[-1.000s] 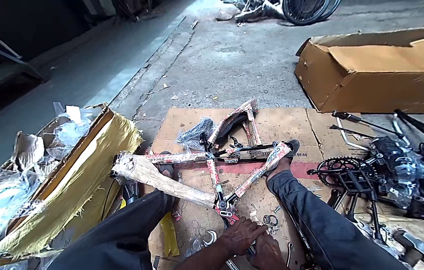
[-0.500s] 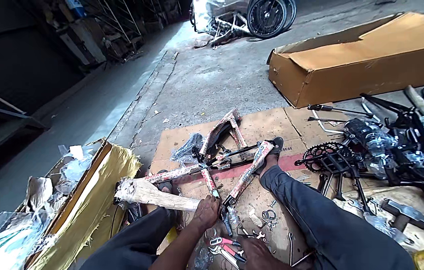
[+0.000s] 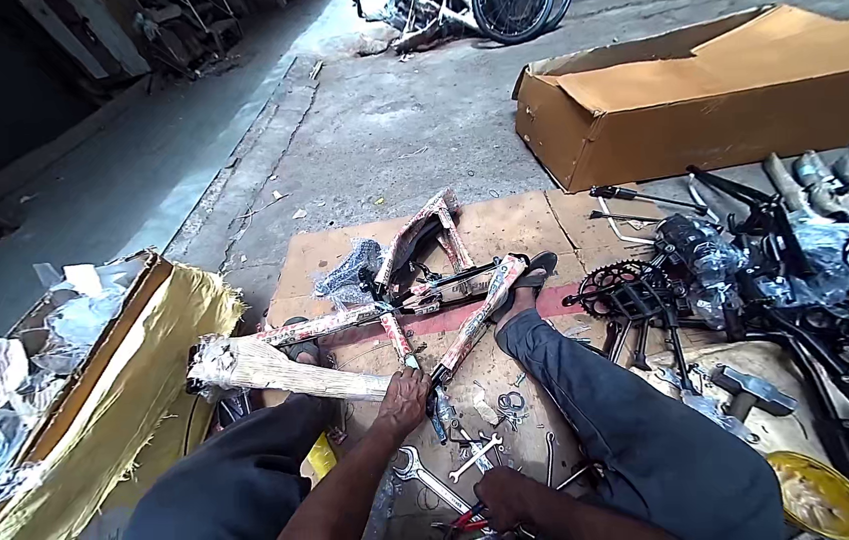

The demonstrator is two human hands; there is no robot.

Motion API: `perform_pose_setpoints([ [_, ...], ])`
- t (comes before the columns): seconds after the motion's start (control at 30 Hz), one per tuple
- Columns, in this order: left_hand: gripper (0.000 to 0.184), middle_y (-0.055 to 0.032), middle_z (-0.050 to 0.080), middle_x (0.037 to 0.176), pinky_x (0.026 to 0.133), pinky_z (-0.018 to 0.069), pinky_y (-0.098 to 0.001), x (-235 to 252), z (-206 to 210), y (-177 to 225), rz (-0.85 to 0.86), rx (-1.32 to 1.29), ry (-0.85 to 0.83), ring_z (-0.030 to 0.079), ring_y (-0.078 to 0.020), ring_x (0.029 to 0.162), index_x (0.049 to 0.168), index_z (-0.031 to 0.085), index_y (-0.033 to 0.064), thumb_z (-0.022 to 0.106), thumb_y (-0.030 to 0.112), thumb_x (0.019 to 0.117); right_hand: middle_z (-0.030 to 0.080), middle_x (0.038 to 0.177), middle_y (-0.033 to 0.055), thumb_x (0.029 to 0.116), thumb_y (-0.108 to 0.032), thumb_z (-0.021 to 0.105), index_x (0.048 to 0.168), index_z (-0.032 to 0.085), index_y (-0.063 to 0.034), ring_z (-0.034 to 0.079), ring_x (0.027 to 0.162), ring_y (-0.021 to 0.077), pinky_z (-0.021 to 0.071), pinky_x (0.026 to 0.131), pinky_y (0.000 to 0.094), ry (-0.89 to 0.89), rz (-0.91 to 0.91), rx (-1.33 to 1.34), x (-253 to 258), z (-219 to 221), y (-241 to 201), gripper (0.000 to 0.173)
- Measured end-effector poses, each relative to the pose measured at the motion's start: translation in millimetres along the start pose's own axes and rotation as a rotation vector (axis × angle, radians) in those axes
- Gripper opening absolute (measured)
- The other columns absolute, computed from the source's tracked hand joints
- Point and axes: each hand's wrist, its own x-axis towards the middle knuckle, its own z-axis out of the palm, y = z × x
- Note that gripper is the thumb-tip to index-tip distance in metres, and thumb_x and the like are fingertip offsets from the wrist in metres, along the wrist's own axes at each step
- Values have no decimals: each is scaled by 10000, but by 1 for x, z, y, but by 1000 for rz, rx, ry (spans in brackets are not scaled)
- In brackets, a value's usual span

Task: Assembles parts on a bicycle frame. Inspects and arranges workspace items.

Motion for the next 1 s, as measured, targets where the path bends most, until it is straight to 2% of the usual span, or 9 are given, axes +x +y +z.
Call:
perform_pose_setpoints([
  [0.17,359,-180,634,1320,1023,475,-494,3,-3,7,-105,-73,-30,566,-355,1281,1338,605,15,488,136,1021,656,1141,294,923,-368,680,1161,635,42,639,1096,476,507,862,669,36,71,51,3,-8,13,477],
  [0.3,363,-174,617,1340,1024,477,-495,2,-1,4,-81,-87,-26,549,-358,1292,1345,598,20,526,119,1004,660,1202,271,931,-367,652,1203,643,-6,631,1147,460,498,898,674,224,266,293,7,-28,41,453],
  [0.47,323,-147,628,1314,1011,482,-493,5,6,-13,114,-34,40,549,-355,1270,1286,650,63,558,85,977,564,1384,249,900,-157,661,1398,535,-20,617,1214,409,530,968,555,511,646,517,-1,-58,84,532],
  [0.53,330,-152,638,1305,1019,476,-494,4,0,-8,46,-43,-8,563,-345,1268,1299,642,57,534,110,991,529,1439,245,895,-141,672,1455,501,-33,619,1211,409,546,952,532,556,724,527,6,-59,101,596],
  [0.6,339,-163,666,1260,1038,465,-481,4,-7,4,-120,-109,-61,593,-330,1246,1286,643,37,455,187,1048,518,1456,237,893,-141,670,1476,494,-62,616,1213,414,550,944,531,550,749,511,15,-56,112,615],
  [0.7,415,-182,684,1193,1022,481,-466,6,-10,12,-278,-196,-84,617,-337,1212,1241,648,20,371,291,1091,537,1440,233,887,-124,667,1450,531,-98,628,1195,414,553,923,538,542,741,481,22,-53,114,580],
  [0.83,338,-180,644,1269,1042,461,-489,4,0,-6,-34,-122,-33,573,-354,1254,1283,627,14,434,182,1063,473,1484,270,927,-114,625,1413,568,-78,629,1186,421,561,919,528,553,771,478,27,-51,116,490],
  [0.9,334,-172,623,1319,1059,450,-506,5,0,-16,64,-98,-40,545,-362,1288,1322,612,29,458,143,1048,526,1426,266,944,-150,619,1383,576,-59,633,1187,414,547,941,532,544,777,499,26,-54,118,451],
  [1.0,364,-159,641,1307,1030,471,-507,1,-8,-18,25,-129,-59,562,-351,1284,1312,618,54,411,259,1093,568,1380,247,877,-199,693,1365,584,-65,625,1207,401,540,957,541,552,776,491,26,-52,118,518],
])
